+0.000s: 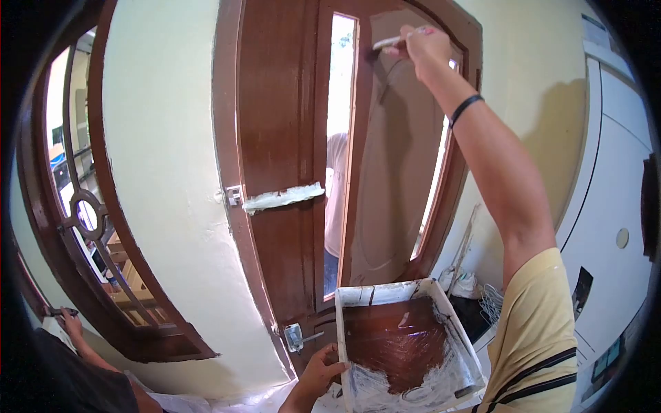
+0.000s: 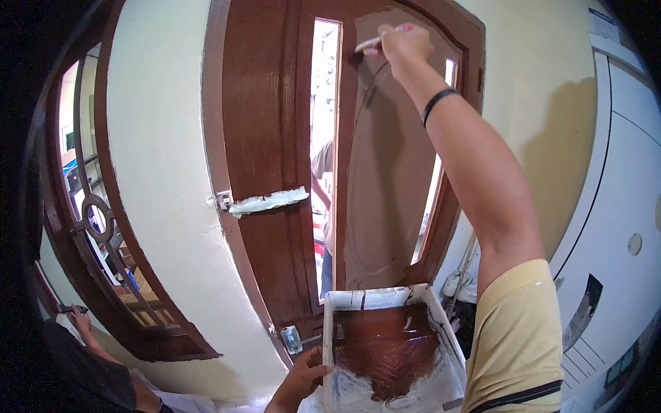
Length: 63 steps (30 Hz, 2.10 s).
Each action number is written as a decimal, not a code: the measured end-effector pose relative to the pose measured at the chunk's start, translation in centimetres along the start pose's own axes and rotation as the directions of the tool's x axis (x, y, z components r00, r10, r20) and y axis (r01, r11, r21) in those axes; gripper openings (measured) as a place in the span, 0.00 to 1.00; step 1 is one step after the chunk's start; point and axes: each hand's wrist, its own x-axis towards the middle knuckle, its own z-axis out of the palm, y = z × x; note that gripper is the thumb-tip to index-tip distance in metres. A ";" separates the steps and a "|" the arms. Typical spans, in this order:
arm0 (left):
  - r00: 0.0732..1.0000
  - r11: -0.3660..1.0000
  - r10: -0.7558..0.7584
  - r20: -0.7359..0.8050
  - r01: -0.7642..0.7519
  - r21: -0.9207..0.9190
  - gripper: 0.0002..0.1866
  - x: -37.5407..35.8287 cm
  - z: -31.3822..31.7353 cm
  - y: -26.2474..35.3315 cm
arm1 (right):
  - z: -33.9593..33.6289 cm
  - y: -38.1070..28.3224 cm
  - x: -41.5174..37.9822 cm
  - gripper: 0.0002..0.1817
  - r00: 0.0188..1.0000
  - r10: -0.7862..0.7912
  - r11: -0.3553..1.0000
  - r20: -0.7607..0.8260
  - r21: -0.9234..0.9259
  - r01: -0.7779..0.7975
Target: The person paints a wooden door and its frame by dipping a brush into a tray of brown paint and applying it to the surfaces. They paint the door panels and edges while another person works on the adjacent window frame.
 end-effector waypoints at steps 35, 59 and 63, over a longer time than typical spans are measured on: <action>0.986 0.990 -0.114 -0.118 0.102 -0.101 0.18 1.7 1.7 0.2 | -4.7 8.0 9.2 0.11 0.989 -0.132 0.972 0.064 0.207 0.116; 0.932 0.985 0.154 -0.327 -0.170 -0.021 0.18 -1.0 7.6 0.2 | -7.7 2.7 13.2 0.12 0.955 -0.275 0.946 -0.112 -0.208 0.248; 0.975 0.988 0.078 -0.208 -0.104 -0.116 0.13 -2.2 7.1 1.1 | -6.8 1.4 12.9 0.12 0.981 -0.193 0.914 0.002 0.364 0.179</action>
